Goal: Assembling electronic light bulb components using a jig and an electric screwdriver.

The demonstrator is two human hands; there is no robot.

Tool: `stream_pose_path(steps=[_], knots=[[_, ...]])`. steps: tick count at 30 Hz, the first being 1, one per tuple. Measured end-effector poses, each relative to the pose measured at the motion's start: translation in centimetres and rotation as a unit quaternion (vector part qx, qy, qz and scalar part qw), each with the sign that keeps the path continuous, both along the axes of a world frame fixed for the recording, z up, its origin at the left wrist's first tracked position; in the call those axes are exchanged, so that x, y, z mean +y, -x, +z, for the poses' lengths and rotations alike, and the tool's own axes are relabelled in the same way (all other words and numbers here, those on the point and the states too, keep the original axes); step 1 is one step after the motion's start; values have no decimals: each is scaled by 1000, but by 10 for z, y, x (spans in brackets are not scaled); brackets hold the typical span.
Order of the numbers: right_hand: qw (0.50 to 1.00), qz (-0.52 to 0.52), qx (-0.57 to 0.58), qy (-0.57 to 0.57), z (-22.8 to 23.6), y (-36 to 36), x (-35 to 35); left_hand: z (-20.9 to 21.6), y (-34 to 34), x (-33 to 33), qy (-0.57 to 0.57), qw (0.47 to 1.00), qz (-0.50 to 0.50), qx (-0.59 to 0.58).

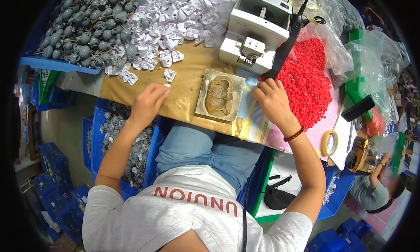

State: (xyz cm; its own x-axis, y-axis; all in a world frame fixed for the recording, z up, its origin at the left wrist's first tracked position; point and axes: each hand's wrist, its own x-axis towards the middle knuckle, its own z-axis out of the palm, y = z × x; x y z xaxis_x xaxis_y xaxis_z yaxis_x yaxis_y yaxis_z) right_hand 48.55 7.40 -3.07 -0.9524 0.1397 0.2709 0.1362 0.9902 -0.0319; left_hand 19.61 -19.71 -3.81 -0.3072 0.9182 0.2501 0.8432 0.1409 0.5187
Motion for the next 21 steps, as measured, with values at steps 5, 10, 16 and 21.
stream_pose_path(steps=[5, 10, 16, 21], knots=[[971, -46, 143, 185, 8, 16, -16, 16, -51, 68, -163, 957, -241, 12], [947, -59, 187, 255, 14, 19, -38, -11, -62, 88, -127, 962, -241, -23], [932, -18, 220, 286, 1, 50, -61, -7, -66, 95, -94, 980, -103, -143], [977, 30, 162, 133, -7, 61, -61, -5, 7, 73, -130, 990, 11, -52]])
